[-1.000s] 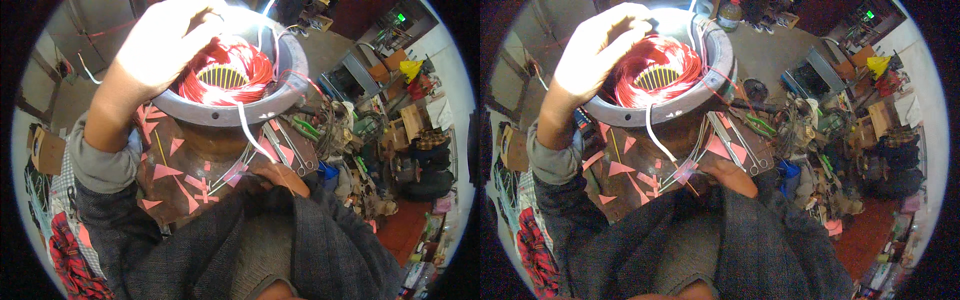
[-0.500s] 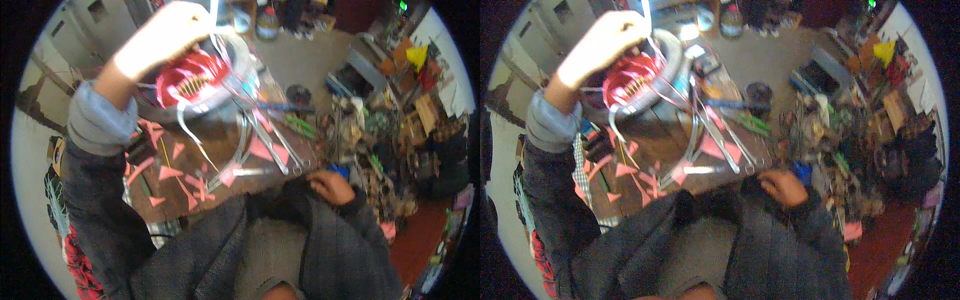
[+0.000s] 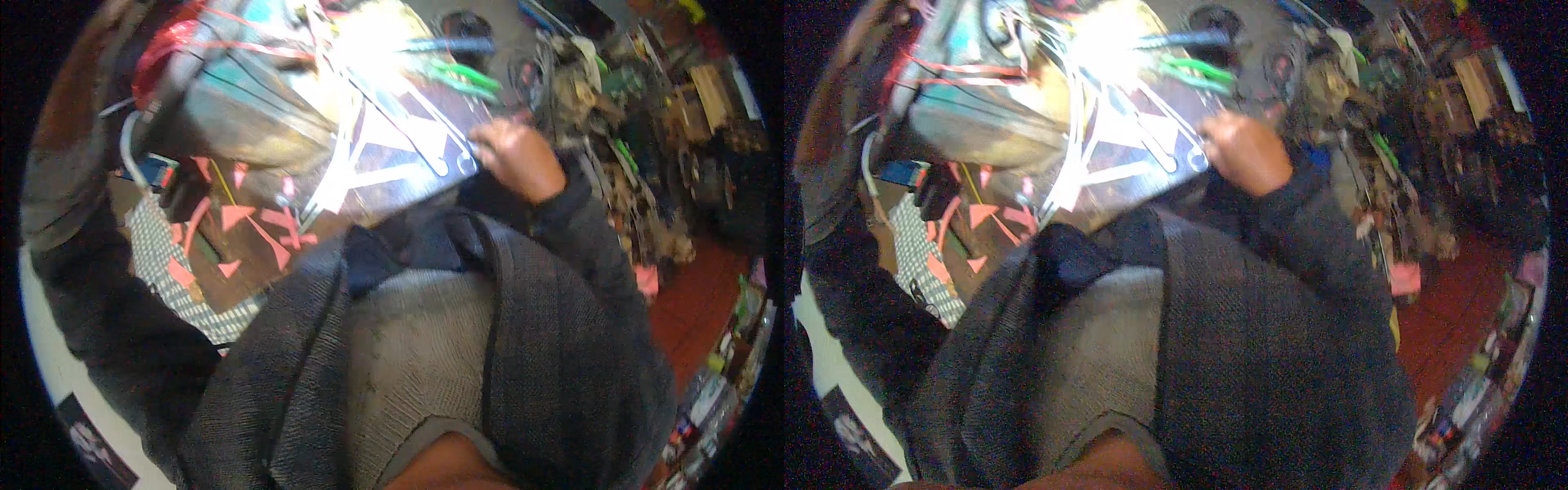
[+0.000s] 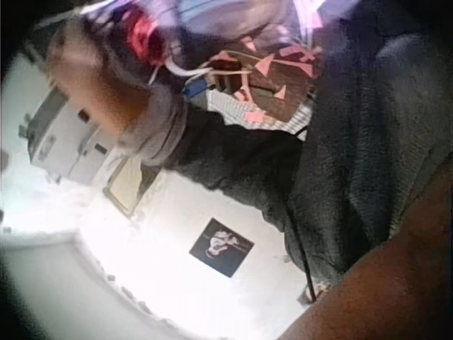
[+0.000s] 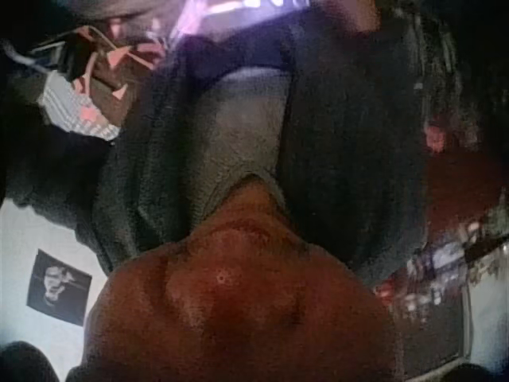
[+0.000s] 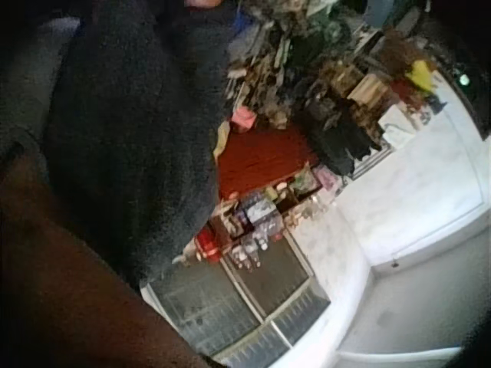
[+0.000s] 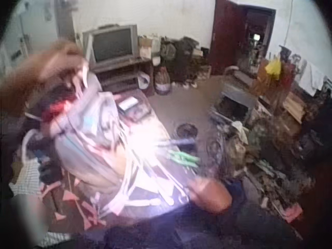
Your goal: The person winds red wire around a cylindrical metal core using both hands, repeatedly wrapping and adjusting the wire. They use pliers to cut and manipulate the wire, and a multimeter is visible on the table. The task continues with consistent hand movements focused on the coil.
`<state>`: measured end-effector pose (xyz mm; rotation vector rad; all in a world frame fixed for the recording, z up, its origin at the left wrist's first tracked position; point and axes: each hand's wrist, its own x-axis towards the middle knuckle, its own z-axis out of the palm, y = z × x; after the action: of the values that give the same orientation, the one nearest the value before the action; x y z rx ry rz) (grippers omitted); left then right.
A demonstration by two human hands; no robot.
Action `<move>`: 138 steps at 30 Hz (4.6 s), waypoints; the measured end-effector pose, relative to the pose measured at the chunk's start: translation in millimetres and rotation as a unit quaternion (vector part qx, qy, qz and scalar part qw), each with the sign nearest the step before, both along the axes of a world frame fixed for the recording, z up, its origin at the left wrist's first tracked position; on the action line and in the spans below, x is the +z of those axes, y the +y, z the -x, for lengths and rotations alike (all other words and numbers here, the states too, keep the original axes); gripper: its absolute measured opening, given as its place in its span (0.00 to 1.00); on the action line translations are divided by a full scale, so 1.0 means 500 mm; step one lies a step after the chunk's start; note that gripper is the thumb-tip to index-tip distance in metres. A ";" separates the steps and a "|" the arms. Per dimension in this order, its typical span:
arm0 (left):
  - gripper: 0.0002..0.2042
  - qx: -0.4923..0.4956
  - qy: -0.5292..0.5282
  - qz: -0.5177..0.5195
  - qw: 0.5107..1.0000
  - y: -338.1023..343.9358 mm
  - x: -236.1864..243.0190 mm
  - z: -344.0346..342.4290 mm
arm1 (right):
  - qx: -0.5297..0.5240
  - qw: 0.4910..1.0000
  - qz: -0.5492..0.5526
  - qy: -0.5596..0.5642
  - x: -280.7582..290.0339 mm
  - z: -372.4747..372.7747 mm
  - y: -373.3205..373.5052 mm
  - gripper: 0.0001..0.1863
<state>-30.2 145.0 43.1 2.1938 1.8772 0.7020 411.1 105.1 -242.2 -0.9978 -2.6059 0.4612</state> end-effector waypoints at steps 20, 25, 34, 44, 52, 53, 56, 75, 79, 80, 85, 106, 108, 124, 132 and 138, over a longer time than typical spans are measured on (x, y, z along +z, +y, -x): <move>0.11 -0.093 -0.361 0.039 0.927 0.004 -0.053 0.000 | -0.048 0.974 0.083 -0.204 0.061 -0.065 -0.026 0.24; 0.11 -0.068 -0.396 0.027 0.915 0.014 -0.064 0.010 | -0.091 0.992 0.091 -0.004 0.278 -0.013 0.052 0.33; 0.13 -0.054 -0.376 0.008 0.925 0.004 -0.069 0.006 | 0.031 0.992 0.067 0.105 0.418 0.241 0.115 0.44; 0.07 -0.121 -0.446 0.100 0.881 0.037 -0.098 0.059 | 0.107 0.989 0.009 0.101 0.450 0.294 0.118 0.41; 0.12 -0.163 -0.380 0.018 0.910 0.008 -0.081 0.050 | 0.114 0.989 -0.066 0.068 0.465 0.291 0.120 0.41; 0.13 -0.166 -0.341 0.003 0.925 0.011 -0.084 0.054 | 0.125 0.988 -0.061 0.072 0.468 0.287 0.119 0.41; 0.14 -0.078 -0.543 0.100 0.830 0.033 -0.099 0.067 | 0.122 0.988 -0.082 0.053 0.473 0.281 0.115 0.42; 0.12 -0.153 -0.473 0.153 0.854 0.016 -0.083 0.029 | 0.121 0.991 0.021 0.051 0.488 0.255 0.127 0.42; 0.12 -0.169 -0.424 0.137 0.879 0.025 -0.092 0.042 | 0.122 0.989 0.006 0.081 0.470 0.260 0.119 0.40; 0.12 -0.168 -0.410 0.130 0.887 0.024 -0.091 0.041 | 0.127 0.987 0.007 0.094 0.463 0.263 0.115 0.39; 0.12 -0.165 -0.407 0.127 0.889 0.009 -0.080 0.025 | 0.061 0.994 -0.002 0.085 0.425 0.283 0.080 0.36; 0.08 -0.057 -0.496 -0.017 0.867 0.014 -0.062 0.042 | 0.048 0.987 -0.145 0.039 0.435 0.286 0.086 0.35; 0.08 -0.035 -0.510 -0.012 0.860 0.011 -0.060 0.038 | 0.049 0.986 -0.155 0.034 0.441 0.289 0.083 0.35; 0.11 -0.248 -0.496 -0.015 0.832 0.017 -0.089 0.067 | 0.090 0.983 -0.145 0.069 0.451 0.299 0.075 0.35; 0.12 -0.242 -0.440 -0.025 0.864 -0.037 -0.064 0.034 | 0.064 0.988 -0.120 0.070 0.452 0.290 0.077 0.33; 0.09 -0.141 -0.510 0.105 0.842 -0.014 -0.047 0.025 | 0.071 0.986 -0.109 0.103 0.454 0.295 0.085 0.34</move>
<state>-42.5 138.1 19.8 1.3994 0.9858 1.1971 263.8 147.4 -15.0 -0.6594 -2.4848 0.2856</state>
